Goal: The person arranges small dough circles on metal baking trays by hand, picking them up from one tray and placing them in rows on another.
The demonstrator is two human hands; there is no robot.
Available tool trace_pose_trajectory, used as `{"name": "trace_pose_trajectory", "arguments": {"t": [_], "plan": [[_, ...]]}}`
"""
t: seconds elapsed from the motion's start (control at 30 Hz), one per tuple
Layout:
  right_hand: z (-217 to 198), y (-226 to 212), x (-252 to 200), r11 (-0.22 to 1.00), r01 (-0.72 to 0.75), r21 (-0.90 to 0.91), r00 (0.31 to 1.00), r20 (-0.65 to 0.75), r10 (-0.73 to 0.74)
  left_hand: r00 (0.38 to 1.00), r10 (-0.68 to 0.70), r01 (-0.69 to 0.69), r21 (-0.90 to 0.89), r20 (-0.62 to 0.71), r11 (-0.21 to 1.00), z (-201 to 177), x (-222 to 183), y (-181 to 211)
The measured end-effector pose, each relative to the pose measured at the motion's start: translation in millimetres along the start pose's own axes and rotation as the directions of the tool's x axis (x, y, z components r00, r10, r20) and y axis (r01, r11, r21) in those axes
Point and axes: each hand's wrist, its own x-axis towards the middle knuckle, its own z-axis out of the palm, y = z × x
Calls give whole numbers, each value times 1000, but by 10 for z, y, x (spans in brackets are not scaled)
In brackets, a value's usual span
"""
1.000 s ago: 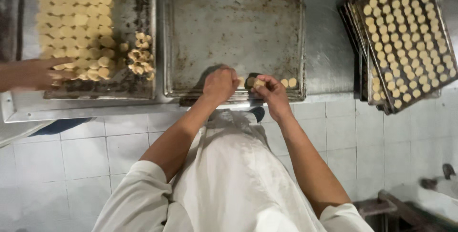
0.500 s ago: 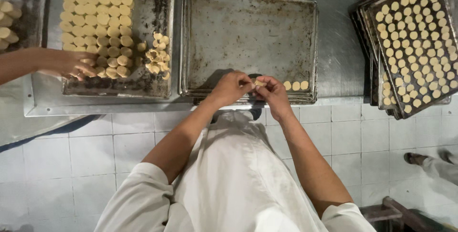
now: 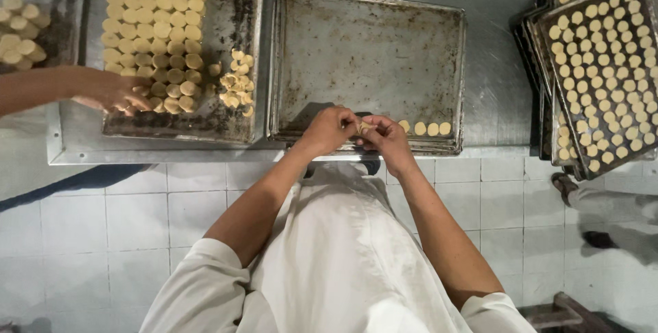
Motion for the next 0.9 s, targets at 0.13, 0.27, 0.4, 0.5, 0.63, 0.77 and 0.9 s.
{"name": "trace_pose_trajectory", "arguments": {"t": [0.13,0.27,0.4,0.5,0.63,0.77,0.9], "plan": [[65,-18,12,999,27,20,1000,1,-27,990,-18,72,391,-141,917,-94,-84,-75],[129,-33,33,993,117,16,985,125,-118,996,-80,81,22,-45,996,-107,-192,-76],[216,-76,82,999,10,33,997,76,-13,993,-58,65,60,-104,996,-179,-200,-66],[275,-78,96,999,36,21,996,83,-38,977,-104,152,273,-184,950,-293,-267,-114],[357,-41,142,998,62,21,983,170,-65,981,-149,150,2,-122,989,-322,-371,-173],[455,28,206,999,8,40,981,193,-16,982,-52,50,-13,-182,999,-324,-386,-234],[535,41,247,998,57,-14,984,169,-54,956,-86,158,244,-281,957,-438,-433,-326]]}}
